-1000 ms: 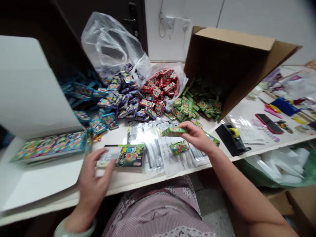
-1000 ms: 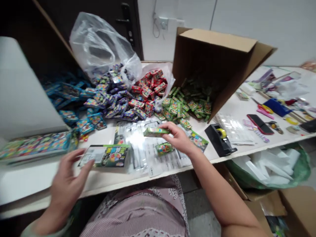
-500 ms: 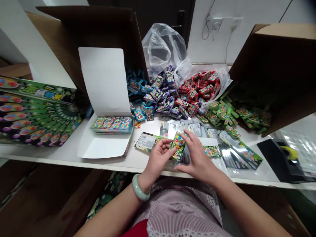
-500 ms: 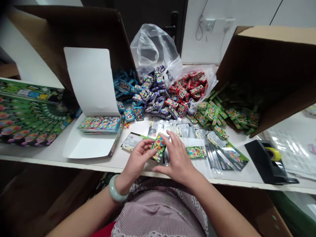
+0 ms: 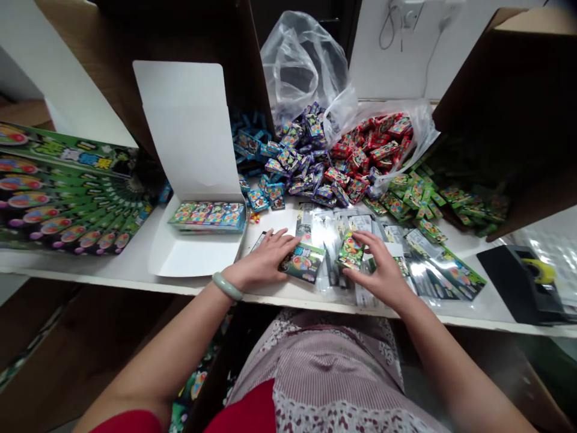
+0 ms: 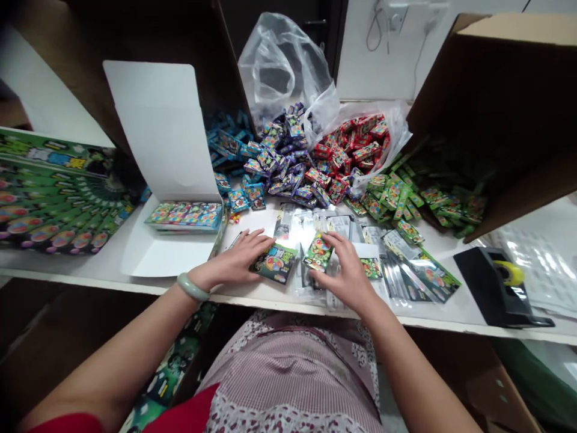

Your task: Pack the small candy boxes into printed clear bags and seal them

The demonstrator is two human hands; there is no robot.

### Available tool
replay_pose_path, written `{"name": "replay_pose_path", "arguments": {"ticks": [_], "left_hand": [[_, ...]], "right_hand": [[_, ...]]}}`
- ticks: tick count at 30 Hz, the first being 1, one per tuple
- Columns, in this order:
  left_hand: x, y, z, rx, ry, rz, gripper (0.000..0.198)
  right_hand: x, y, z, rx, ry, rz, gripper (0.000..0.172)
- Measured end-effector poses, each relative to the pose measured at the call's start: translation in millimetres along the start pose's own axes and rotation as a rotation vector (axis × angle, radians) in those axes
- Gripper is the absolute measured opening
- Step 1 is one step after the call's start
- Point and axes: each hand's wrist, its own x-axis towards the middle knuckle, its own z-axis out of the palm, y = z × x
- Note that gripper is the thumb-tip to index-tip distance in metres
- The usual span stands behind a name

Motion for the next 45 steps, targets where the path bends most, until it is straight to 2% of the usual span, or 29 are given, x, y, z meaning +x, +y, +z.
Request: {"name": "replay_pose_path", "arguments": {"ticks": [3,7,10,14,20,23,30,34,40,45], "left_hand": [[-1.7,9.4,-11.4,0.02,0.105,0.007,0.095],[-6.1,21.3,-23.1,-0.013,0.157,0.027,0.094],[-8.0,23.7,-21.1,-0.023,0.192,0.047,0.094],[-8.7,24.2,-15.4,-0.008,0.206,0.06,0.095],[-8.2,28.7,-15.1,-0.013,0.227,0.112,0.096],[-6.3,31.4,-14.2,-0.002,0.243,0.119,0.096],[-1.9,42.1,-9.9,-0.093,0.223,0.128,0.099],[-3.6,41.5,-9.9,-0.159,0.188,0.103,0.096],[-2.8,40.9,-10.4,-0.167,0.215,0.103,0.098],[-2.2,42.1,-9.4,-0.208,0.174,0.114,0.097]], "right_hand": [[0.7,-2.6,-4.5,-0.025,-0.032,-0.079,0.063],[8.3,-14.0,-12.1,-0.185,-0.08,-0.202,0.064],[12.4,-20.6,-17.8,-0.277,-0.226,-0.262,0.064],[10.5,-22.5,-27.3,-0.264,-0.386,-0.324,0.063],[9.8,-18.4,-48.2,-0.207,-0.443,-0.279,0.064],[14.1,-17.8,-55.5,-0.206,-0.502,-0.312,0.065],[27.0,-18.4,-53.4,-0.251,-0.437,-0.345,0.062],[27.4,-19.3,-52.7,-0.235,-0.435,-0.339,0.064],[26.5,-20.8,-51.4,-0.3,-0.401,-0.338,0.063],[26.1,-21.9,-49.5,-0.342,-0.438,-0.341,0.06]]}}
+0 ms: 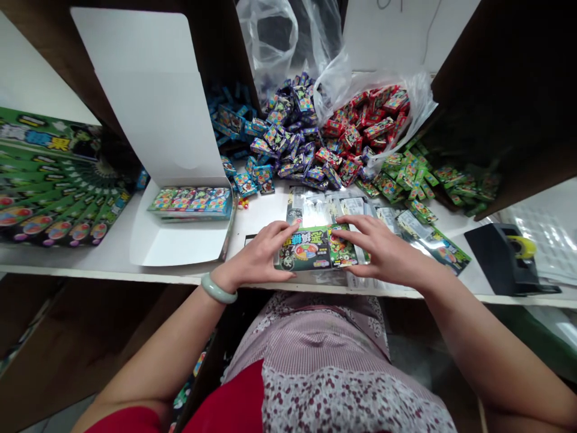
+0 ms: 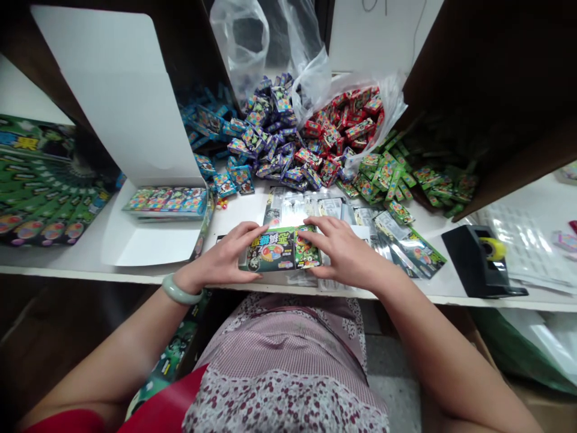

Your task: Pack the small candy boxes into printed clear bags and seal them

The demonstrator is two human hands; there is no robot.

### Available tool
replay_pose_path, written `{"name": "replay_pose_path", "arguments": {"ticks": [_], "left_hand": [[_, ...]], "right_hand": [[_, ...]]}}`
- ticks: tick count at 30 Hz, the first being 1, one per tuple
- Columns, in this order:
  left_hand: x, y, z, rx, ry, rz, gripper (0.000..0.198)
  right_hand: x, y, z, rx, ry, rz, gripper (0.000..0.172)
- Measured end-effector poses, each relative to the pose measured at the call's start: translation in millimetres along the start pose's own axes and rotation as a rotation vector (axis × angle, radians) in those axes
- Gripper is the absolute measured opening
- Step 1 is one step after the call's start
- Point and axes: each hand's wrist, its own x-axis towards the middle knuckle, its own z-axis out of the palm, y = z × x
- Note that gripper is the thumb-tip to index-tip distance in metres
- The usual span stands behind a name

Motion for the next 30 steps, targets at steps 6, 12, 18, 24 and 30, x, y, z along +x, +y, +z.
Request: {"name": "replay_pose_path", "arguments": {"ticks": [6,12,18,24,30], "left_hand": [[1.2,-0.1,-2.4,-0.049,-0.035,0.01,0.096],[2.4,-1.9,-1.6,-0.065,-0.014,-0.004,0.097],[4.9,-3.7,-2.7,-0.072,-0.036,0.006,0.096],[8.0,-0.8,0.2,-0.01,-0.023,0.001,0.098],[5.8,2.4,14.6,0.117,0.141,-0.025,0.096]], "right_hand": [[-0.5,3.6,-0.5,0.07,0.021,0.009,0.061],[-2.3,6.9,1.5,0.114,0.053,0.015,0.062],[-1.2,6.8,4.1,0.087,0.068,0.025,0.063],[0.5,7.5,10.7,0.219,0.039,0.026,0.083],[0.7,-14.8,40.7,0.304,0.378,0.228,0.045]]}}
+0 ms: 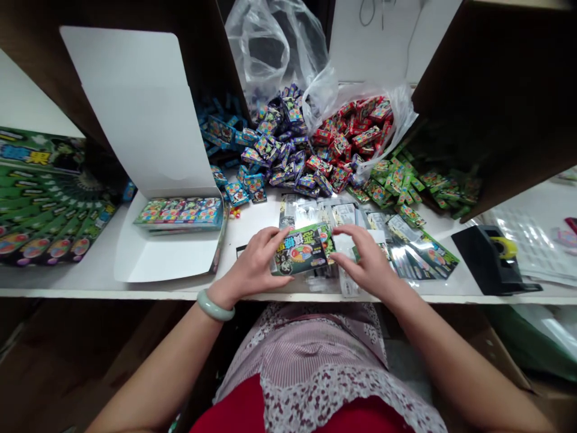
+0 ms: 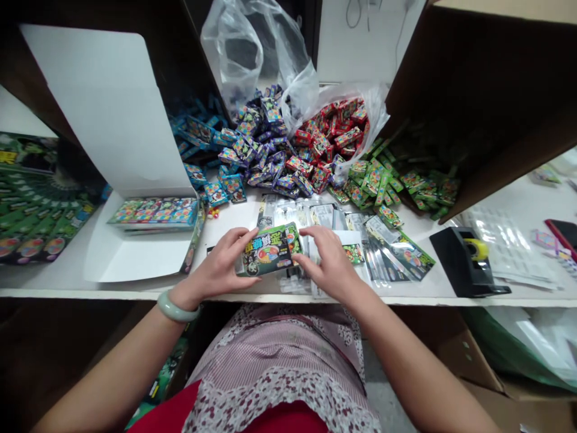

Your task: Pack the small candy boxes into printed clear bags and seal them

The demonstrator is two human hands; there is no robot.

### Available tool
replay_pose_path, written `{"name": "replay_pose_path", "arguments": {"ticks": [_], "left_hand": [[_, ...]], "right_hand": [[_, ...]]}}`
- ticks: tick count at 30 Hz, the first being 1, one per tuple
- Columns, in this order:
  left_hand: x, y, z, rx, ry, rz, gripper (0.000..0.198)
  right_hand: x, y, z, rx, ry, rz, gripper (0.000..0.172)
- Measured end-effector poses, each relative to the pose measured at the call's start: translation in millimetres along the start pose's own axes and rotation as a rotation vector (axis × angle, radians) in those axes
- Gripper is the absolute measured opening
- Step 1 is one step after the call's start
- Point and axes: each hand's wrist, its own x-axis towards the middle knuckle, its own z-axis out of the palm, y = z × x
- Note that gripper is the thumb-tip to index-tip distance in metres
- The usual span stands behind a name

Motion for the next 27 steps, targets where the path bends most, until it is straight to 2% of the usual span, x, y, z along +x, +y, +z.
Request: {"name": "replay_pose_path", "arguments": {"ticks": [2,4,6,8,12,14,17,19,24,27], "left_hand": [[-0.7,1.7,4.4,0.001,0.002,0.009,0.098],[-1.9,1.4,5.5,-0.012,0.006,0.01,0.098],[-4.4,-1.6,2.6,-0.003,0.038,-0.016,0.098],[-8.1,-6.5,-2.0,0.025,0.085,-0.054,0.098],[-14.6,-13.1,-6.0,0.037,0.162,-0.098,0.097],[-16.0,-13.6,-4.7,0.032,0.182,-0.1,0.097],[-17.0,-15.2,-3.3,0.039,0.192,-0.112,0.097],[-17.8,-18.6,-3.8,0.046,0.191,-0.122,0.097],[-22.0,-30.6,-7.4,0.043,0.199,-0.136,0.094],[-23.9,-36.5,-9.5,0.041,0.199,-0.166,0.088]], "right_hand": [[-3.3,-8.2,10.5,-0.003,0.021,0.038,0.03],[-1.9,-11.0,14.5,0.058,0.043,0.064,0.031],[5.7,-1.5,11.6,0.13,0.16,0.116,0.034],[20.8,22.6,4.2,0.131,0.249,0.168,0.033],[73.6,88.3,-11.6,-0.114,0.221,0.258,0.023],[104.5,111.6,-15.1,-0.211,0.252,0.278,0.023],[141.8,126.6,-12.1,-0.295,0.292,0.292,0.031],[156.6,129.6,-7.1,-0.312,0.295,0.311,0.035],[162.8,138.6,-4.6,-0.212,0.318,0.391,0.024],[153.2,140.1,-13.4,-0.044,0.328,0.445,0.027]]}}
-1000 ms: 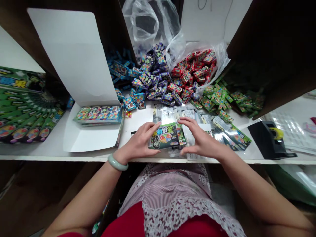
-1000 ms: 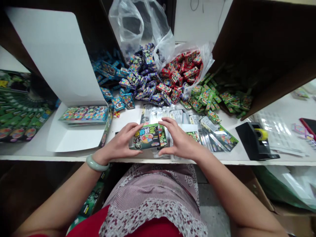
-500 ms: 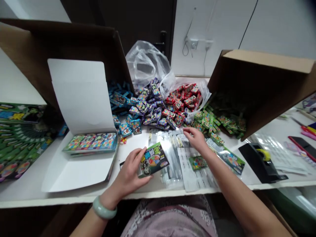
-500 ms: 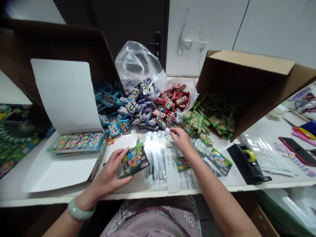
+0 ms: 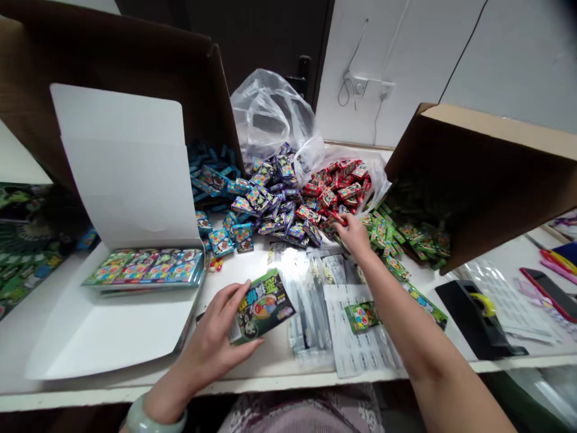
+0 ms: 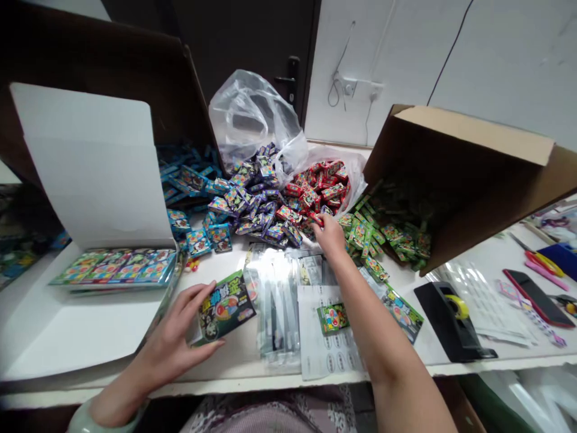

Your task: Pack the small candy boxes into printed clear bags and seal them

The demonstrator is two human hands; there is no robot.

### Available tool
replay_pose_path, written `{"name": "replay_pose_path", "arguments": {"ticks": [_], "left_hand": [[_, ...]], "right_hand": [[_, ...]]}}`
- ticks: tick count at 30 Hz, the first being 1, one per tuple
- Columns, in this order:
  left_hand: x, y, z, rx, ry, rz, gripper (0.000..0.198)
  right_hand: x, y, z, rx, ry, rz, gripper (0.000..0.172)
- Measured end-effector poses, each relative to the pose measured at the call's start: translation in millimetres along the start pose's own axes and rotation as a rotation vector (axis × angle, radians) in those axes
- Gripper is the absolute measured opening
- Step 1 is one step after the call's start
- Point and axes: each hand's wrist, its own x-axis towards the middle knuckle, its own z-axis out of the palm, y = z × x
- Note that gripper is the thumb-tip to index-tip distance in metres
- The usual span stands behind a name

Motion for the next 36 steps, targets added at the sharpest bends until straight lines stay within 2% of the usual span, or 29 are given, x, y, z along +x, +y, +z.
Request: {"name": "replay_pose_path", "arguments": {"ticks": [5,11,15,18,22,24,27,30,34,36], "left_hand": [[0.9,-5.2,-3.0,0.002,0.028,-0.005,0.085],[-1.6,-2.7,-4.2,0.007,0.037,0.003,0.087],[-1.9,3.5,-3.3,0.047,-0.026,0.082,0.09],[-1.0,7.9,-2.0,0.033,-0.042,0.109,0.094],[-0.1,10.7,2.6,0.029,-0.058,0.176,0.096],[-0.6,11.2,5.4,0.022,-0.068,0.202,0.097],[-2.2,10.7,8.1,-0.006,-0.067,0.179,0.097],[-3.5,9.8,8.1,-0.036,-0.078,0.151,0.097],[-1.7,13.5,8.4,-0.045,-0.122,0.191,0.098],[-0.1,16.3,9.5,-0.044,-0.133,0.208,0.098]], "right_hand": [[-34.0,-10.2,-26.5,0.308,-0.183,0.092,0.041],[-83.7,-40.7,-39.9,0.695,-0.357,0.183,0.034],[-106.0,-60.4,-35.0,0.687,-0.378,0.112,0.03],[-119.7,-70.8,-31.0,0.593,-0.409,0.048,0.028],[-129.3,-74.9,-28.3,0.49,-0.666,0.006,0.025],[-129.5,-73.3,-27.2,0.485,-0.748,0.03,0.023],[-127.7,-69.5,-26.7,0.517,-0.723,0.089,0.022],[-127.4,-66.7,-28.8,0.497,-0.718,0.056,0.019],[-128.1,-64.6,-26.3,0.464,-0.784,0.019,0.018],[-128.2,-63.9,-20.3,0.473,-0.762,0.046,0.021]]}}
